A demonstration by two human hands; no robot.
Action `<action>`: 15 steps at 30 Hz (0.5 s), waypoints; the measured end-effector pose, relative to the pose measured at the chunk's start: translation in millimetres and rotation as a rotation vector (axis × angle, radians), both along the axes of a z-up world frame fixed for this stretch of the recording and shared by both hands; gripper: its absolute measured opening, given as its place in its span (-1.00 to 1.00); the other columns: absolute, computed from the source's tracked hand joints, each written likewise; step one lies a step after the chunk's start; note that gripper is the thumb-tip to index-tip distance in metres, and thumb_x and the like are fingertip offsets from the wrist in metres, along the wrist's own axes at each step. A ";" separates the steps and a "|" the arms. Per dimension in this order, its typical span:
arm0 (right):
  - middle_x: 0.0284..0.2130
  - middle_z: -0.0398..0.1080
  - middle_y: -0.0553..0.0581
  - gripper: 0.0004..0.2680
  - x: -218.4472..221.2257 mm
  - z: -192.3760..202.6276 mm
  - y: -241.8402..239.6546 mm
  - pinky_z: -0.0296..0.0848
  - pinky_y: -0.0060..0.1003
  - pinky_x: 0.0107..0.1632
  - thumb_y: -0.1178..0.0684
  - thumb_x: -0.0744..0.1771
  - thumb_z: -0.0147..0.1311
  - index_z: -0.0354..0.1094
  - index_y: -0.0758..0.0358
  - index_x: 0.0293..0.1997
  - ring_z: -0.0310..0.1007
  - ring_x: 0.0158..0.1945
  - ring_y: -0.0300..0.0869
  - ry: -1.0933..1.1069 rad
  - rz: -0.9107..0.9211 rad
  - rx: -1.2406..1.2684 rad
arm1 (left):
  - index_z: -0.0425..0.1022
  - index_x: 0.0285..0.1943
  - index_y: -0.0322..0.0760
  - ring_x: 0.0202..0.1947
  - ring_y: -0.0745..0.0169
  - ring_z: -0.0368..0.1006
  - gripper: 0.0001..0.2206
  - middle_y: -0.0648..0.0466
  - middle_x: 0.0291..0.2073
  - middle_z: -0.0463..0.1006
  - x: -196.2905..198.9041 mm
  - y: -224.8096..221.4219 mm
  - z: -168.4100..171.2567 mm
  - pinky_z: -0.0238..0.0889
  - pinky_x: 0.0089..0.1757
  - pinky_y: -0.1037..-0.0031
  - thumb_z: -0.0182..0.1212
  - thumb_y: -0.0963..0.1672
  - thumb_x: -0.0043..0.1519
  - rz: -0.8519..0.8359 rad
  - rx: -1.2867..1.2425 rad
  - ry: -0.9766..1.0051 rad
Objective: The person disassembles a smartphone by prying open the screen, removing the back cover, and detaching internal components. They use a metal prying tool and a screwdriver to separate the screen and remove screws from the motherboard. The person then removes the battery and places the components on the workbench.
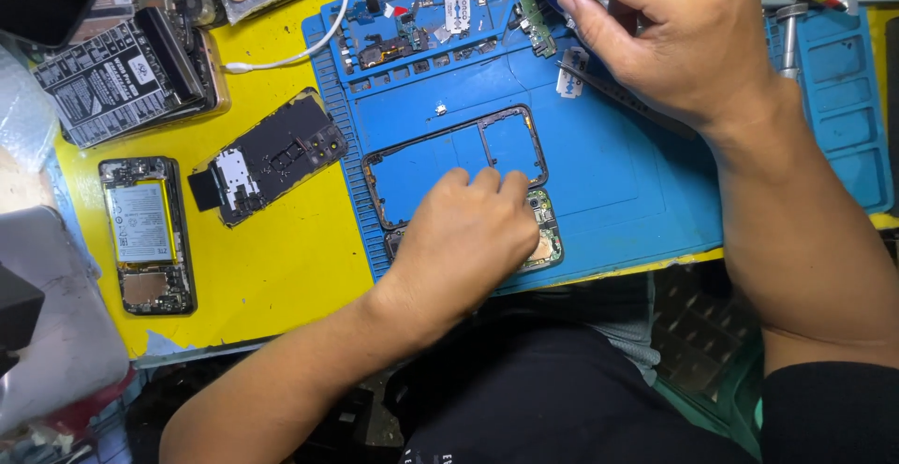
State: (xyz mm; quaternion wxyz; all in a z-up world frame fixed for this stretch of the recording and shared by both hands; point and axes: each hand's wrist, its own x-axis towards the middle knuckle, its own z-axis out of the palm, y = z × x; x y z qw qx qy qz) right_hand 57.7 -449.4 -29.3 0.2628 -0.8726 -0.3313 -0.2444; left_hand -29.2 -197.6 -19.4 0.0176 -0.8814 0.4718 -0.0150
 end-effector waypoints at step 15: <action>-0.26 0.59 0.26 -0.98 3.9 -7.9 -1.1 0.34 -0.22 -0.20 0.35 0.53 0.42 0.68 0.49 0.07 0.50 -0.27 -0.06 -0.006 0.013 0.014 | 0.49 -0.42 -0.17 -0.49 0.12 0.33 -0.89 0.08 -0.45 0.43 10.2 34.2 3.1 0.13 -0.46 0.29 0.23 -0.18 0.20 0.088 -0.224 -0.020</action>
